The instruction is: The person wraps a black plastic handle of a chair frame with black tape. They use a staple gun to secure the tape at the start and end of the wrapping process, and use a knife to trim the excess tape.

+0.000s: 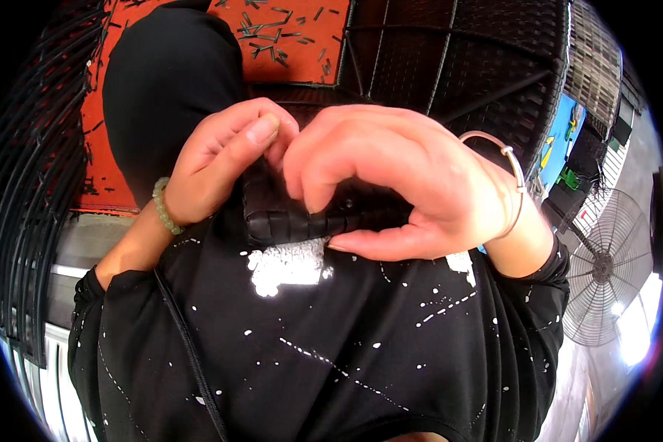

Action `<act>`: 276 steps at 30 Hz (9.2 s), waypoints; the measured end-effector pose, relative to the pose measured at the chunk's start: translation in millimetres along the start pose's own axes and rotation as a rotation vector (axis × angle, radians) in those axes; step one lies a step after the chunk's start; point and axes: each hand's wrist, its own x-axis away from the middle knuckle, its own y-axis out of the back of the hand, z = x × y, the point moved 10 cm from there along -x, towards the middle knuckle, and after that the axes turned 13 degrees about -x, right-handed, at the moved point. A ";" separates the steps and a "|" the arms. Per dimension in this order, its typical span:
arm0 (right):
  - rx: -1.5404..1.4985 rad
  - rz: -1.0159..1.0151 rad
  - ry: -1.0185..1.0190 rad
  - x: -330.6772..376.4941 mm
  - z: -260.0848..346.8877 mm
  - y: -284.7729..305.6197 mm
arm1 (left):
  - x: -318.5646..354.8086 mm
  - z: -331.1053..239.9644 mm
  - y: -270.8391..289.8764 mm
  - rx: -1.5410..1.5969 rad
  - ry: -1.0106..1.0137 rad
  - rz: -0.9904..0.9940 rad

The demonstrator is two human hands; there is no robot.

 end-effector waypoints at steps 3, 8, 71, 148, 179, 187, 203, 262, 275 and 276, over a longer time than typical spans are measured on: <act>-0.025 -0.001 0.002 -0.2 -3.5 1.1 | -1.7 4.1 -0.8 0.034 0.018 -0.008; 0.003 0.013 0.077 -3.3 -3.9 -1.4 | -3.5 3.2 0.7 -0.012 -0.006 -0.008; 0.806 -0.390 0.100 45.3 12.0 3.6 | 28.7 -83.8 -3.8 -0.920 -0.479 -0.222; 0.814 -0.557 0.197 54.3 3.2 3.8 | 15.4 -102.2 -24.8 -1.162 -0.456 -0.349; 1.138 -0.545 0.025 86.3 13.7 1.8 | -7.4 -37.3 -16.7 -0.217 -0.313 0.708; 1.131 -0.494 -0.043 85.9 9.6 3.2 | -23.6 -73.6 -3.1 -0.178 -0.271 0.445; 1.135 -0.555 -0.008 93.8 13.6 8.3 | -23.2 -65.9 -31.8 -0.317 -0.156 0.241; 0.906 -0.693 0.279 89.2 28.2 0.7 | -20.3 -87.0 -40.3 -0.722 -0.394 -0.077; 0.695 -0.776 0.060 63.2 11.5 -3.3 | -21.9 -82.3 -37.6 -0.554 -0.377 -0.136; 0.716 -0.788 0.068 65.0 14.5 -4.7 | -22.1 -82.0 -37.8 -0.533 -0.379 -0.135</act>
